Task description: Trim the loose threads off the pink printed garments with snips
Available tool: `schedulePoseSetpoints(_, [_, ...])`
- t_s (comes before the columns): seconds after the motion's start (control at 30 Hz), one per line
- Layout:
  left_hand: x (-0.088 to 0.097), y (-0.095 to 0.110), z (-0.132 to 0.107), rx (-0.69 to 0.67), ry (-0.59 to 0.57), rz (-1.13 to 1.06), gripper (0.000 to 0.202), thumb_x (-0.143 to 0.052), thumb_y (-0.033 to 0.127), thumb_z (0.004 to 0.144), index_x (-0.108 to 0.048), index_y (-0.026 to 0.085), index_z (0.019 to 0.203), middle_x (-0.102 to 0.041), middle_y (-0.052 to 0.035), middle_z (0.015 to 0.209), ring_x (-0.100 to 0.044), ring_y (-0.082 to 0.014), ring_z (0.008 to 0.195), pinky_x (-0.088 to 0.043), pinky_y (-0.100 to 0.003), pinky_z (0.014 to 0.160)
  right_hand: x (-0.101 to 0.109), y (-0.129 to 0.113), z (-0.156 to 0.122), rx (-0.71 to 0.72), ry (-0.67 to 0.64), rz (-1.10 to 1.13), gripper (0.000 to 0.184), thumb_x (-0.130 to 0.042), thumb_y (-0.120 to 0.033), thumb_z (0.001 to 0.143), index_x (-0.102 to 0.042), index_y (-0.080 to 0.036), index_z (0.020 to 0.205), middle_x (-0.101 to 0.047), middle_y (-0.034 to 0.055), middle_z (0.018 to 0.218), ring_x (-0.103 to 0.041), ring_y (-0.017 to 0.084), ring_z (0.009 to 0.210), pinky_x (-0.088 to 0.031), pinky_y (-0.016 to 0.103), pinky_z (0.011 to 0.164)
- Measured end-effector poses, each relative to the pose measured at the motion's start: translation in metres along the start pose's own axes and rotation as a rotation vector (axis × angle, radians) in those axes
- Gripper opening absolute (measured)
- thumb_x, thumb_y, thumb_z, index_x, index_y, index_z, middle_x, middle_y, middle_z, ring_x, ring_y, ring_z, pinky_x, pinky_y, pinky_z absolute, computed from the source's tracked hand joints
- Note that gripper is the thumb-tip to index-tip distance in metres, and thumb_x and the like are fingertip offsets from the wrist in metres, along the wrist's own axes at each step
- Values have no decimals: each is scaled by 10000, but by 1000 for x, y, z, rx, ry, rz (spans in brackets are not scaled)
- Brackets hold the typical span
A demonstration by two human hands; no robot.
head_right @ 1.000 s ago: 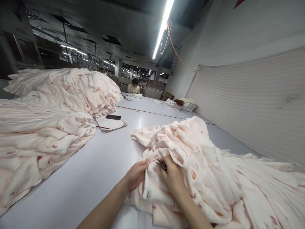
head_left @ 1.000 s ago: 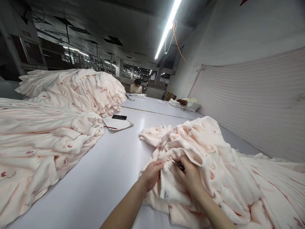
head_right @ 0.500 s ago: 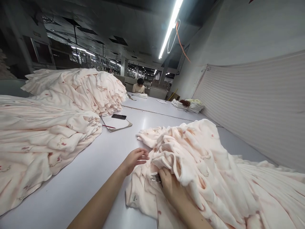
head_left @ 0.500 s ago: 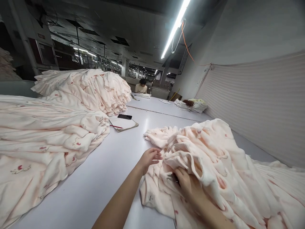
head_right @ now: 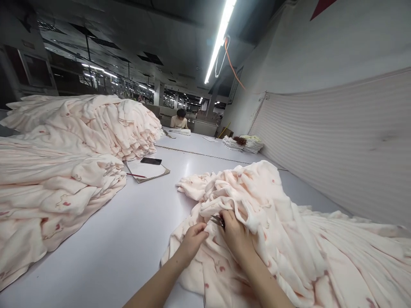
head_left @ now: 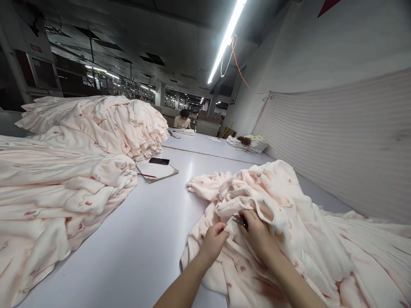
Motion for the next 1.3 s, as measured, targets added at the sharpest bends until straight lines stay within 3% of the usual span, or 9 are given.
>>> schedulePoseSetpoints(0.2, [-5,4,-3,66,-166,-115,185,-476,136,689,-650,169,743,-617,3,741,-525,-182,799,-366,-279,768,8,-4,-5,27,7,-44,77,-445,-266,818,-499,-212,807,-560,30,773,-527,214,747,-404,299,648])
schedulePoseSetpoints(0.3, [-8,5,-3,85,-222,-142,158,-516,149,694,-663,151,749,-624,-6,747,-526,-183,802,-363,-286,778,15,-8,-13,1,-33,-102,96,-437,-256,809,-522,-223,782,-582,38,826,-540,227,784,-398,300,644])
schedulePoseSetpoints(0.4, [-9,7,-2,87,-259,-161,159,-555,171,706,-677,139,802,-635,-14,783,-525,-184,821,-360,-289,790,15,-5,-20,-91,-154,-55,131,-435,-257,804,-548,-251,870,-619,21,881,-583,230,809,-413,293,619])
schedulePoseSetpoints(0.5, [-10,8,-1,78,-265,-176,160,-578,194,724,-676,136,836,-636,-14,805,-519,-177,821,-359,-284,787,15,-12,-25,-88,-213,77,211,-450,-336,832,-557,-277,1003,-644,7,948,-618,214,855,-453,291,652])
schedulePoseSetpoints(0.8, [-13,12,1,28,-229,-197,179,-605,282,765,-689,130,808,-614,-7,736,-514,-178,823,-352,-283,807,8,-30,-23,68,-62,-178,268,-408,-343,896,-602,-277,1068,-643,39,1071,-647,237,876,-481,292,528])
schedulePoseSetpoints(0.97, [-14,10,2,37,-244,-224,201,-647,318,742,-692,128,788,-619,-10,726,-528,-189,806,-368,-294,790,19,-23,-21,12,-3,-77,255,-389,-341,908,-618,-275,998,-667,29,958,-657,209,800,-487,279,564])
schedulePoseSetpoints(1.1, [-17,15,1,37,-279,-264,220,-644,319,751,-713,130,841,-656,-29,768,-547,-201,838,-359,-312,852,24,-23,-22,5,6,19,269,-481,-361,856,-557,-291,1105,-653,32,987,-644,215,833,-501,286,617])
schedulePoseSetpoints(1.3, [-22,16,2,45,-331,-326,256,-646,310,755,-714,129,922,-685,-58,807,-573,-208,849,-362,-315,870,8,-37,-21,159,-24,-60,282,-449,-140,804,-596,-232,1027,-625,70,946,-612,211,742,-472,286,580])
Point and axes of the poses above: each hand's wrist, its own z-axis towards the middle knuckle, its own x-axis out of the back of the hand, y = z × x, the point moved 10 cm from there along z, towards the middle knuckle
